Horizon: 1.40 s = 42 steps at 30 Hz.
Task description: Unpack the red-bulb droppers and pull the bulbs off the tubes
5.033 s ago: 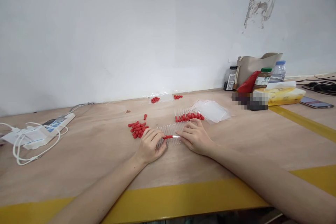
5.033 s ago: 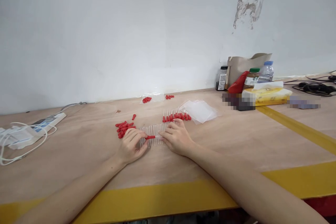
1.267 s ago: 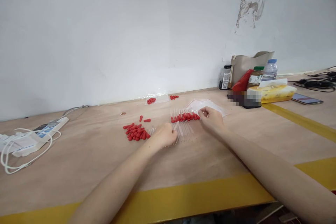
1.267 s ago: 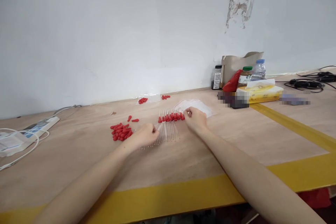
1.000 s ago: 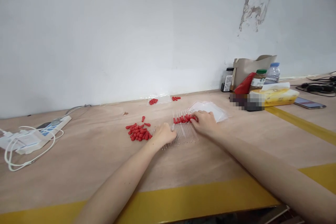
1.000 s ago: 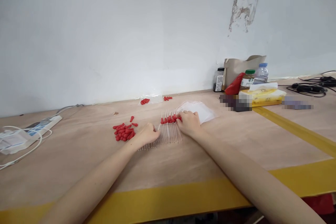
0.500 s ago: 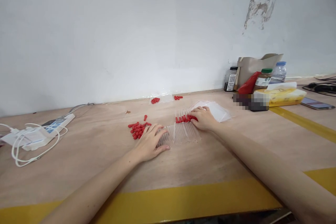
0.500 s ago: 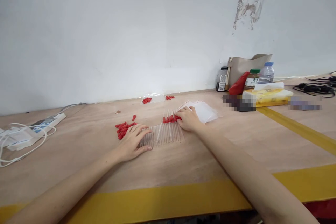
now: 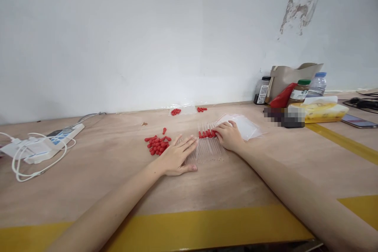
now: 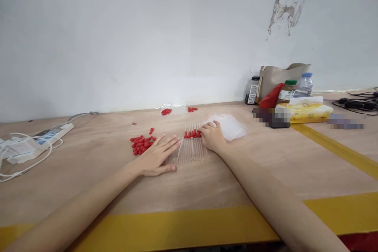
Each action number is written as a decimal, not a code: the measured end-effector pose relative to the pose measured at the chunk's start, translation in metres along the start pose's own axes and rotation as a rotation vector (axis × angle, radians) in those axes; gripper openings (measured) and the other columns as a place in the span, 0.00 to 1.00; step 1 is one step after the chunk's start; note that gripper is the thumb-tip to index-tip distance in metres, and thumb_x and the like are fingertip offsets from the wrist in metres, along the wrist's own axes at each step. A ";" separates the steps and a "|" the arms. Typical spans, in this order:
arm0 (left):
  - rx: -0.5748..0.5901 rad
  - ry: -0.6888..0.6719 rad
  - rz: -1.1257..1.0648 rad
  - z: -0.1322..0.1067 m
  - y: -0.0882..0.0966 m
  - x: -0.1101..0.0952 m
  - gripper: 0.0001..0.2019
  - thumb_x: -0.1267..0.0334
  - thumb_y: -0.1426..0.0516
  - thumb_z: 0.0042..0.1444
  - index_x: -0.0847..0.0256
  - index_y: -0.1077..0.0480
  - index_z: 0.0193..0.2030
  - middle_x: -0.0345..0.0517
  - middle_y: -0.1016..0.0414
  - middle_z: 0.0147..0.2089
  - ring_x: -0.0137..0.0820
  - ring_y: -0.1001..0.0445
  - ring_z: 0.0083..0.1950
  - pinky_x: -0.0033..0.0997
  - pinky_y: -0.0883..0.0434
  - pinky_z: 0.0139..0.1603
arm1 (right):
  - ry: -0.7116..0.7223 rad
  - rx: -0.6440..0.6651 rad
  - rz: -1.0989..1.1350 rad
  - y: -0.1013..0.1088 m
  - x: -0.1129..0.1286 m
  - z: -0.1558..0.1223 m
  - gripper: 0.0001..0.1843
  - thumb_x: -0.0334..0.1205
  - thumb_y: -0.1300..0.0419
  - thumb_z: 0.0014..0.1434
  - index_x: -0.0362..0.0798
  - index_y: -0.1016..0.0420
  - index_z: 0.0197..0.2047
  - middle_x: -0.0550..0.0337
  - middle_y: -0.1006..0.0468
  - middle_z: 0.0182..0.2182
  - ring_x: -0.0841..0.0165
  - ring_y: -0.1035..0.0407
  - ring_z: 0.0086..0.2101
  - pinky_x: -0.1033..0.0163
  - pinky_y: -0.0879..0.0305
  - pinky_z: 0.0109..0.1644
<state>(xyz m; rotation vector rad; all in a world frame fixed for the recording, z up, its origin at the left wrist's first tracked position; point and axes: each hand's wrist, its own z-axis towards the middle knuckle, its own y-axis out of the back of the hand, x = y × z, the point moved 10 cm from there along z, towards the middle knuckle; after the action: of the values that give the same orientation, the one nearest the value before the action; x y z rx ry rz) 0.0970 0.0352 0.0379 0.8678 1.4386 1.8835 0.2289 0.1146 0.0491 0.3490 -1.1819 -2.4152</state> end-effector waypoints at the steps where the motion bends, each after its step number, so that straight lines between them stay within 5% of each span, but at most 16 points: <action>1: 0.024 -0.012 0.006 0.004 -0.004 -0.004 0.36 0.42 0.58 0.55 0.62 0.62 0.65 0.54 0.57 0.66 0.40 0.61 0.66 0.48 0.67 0.63 | -0.005 -0.031 0.003 0.002 0.000 -0.001 0.13 0.34 0.51 0.57 0.49 0.27 0.39 0.57 0.24 0.36 0.65 0.37 0.42 0.54 0.62 0.55; 6: 0.136 0.035 0.014 0.011 -0.022 -0.007 0.37 0.42 0.64 0.56 0.69 0.63 0.64 0.58 0.67 0.66 0.40 0.71 0.66 0.48 0.69 0.62 | -0.068 -0.225 0.046 0.021 -0.004 -0.005 0.12 0.35 0.51 0.58 0.48 0.28 0.40 0.57 0.25 0.36 0.66 0.36 0.40 0.57 0.57 0.53; 10: 0.083 0.094 0.014 0.007 -0.018 -0.003 0.36 0.42 0.63 0.57 0.68 0.61 0.64 0.56 0.65 0.66 0.41 0.71 0.66 0.49 0.67 0.62 | -0.212 -0.325 0.189 0.040 -0.013 -0.006 0.12 0.37 0.53 0.60 0.49 0.30 0.41 0.56 0.25 0.36 0.65 0.36 0.40 0.53 0.54 0.51; 16: -0.231 0.316 0.063 0.000 0.020 0.030 0.29 0.50 0.59 0.59 0.64 0.55 0.63 0.54 0.51 0.64 0.41 0.58 0.66 0.48 0.59 0.61 | -0.211 -0.033 0.985 0.025 0.004 0.003 0.10 0.37 0.51 0.56 0.48 0.34 0.41 0.57 0.26 0.38 0.69 0.34 0.38 0.60 0.40 0.43; 20: -0.407 0.285 0.103 -0.008 0.041 0.023 0.18 0.58 0.56 0.61 0.57 0.40 0.55 0.47 0.31 0.50 0.35 0.38 0.54 0.46 0.53 0.58 | -0.150 0.141 1.294 0.017 0.036 -0.008 0.09 0.35 0.49 0.53 0.47 0.33 0.38 0.59 0.28 0.37 0.69 0.34 0.40 0.59 0.41 0.47; 26: -0.550 0.202 0.142 -0.020 0.039 -0.004 0.08 0.63 0.49 0.57 0.58 0.30 0.35 0.39 0.26 0.30 0.29 0.34 0.34 0.38 0.43 0.46 | -0.031 0.200 1.045 0.021 0.065 -0.030 0.08 0.32 0.48 0.51 0.48 0.32 0.35 0.59 0.28 0.36 0.68 0.36 0.40 0.59 0.42 0.46; 31: -0.585 0.133 0.156 -0.022 0.038 -0.016 0.06 0.65 0.48 0.56 0.60 0.30 0.33 0.39 0.27 0.29 0.28 0.35 0.32 0.36 0.43 0.44 | 0.114 -0.046 0.592 0.047 0.076 -0.035 0.10 0.44 0.42 0.52 0.47 0.30 0.36 0.59 0.27 0.29 0.68 0.37 0.34 0.55 0.49 0.48; 34: -0.557 0.106 0.164 -0.022 0.036 -0.018 0.06 0.66 0.49 0.57 0.60 0.31 0.33 0.40 0.28 0.28 0.27 0.36 0.31 0.35 0.43 0.43 | 0.192 -0.161 0.425 0.054 0.085 -0.040 0.07 0.42 0.45 0.55 0.50 0.27 0.34 0.62 0.27 0.25 0.69 0.38 0.33 0.53 0.56 0.52; 42: -0.524 0.063 0.143 -0.023 0.032 -0.022 0.08 0.69 0.51 0.57 0.61 0.32 0.32 0.40 0.31 0.25 0.27 0.37 0.29 0.35 0.43 0.40 | 0.257 -0.144 0.394 0.057 0.089 -0.041 0.09 0.40 0.45 0.56 0.49 0.28 0.27 0.64 0.28 0.21 0.70 0.38 0.33 0.51 0.64 0.54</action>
<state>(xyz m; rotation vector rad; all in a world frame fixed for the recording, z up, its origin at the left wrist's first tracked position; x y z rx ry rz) 0.0891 -0.0023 0.0611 0.6684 0.8586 2.2622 0.1821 0.0128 0.0661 0.3340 -0.8646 -2.0289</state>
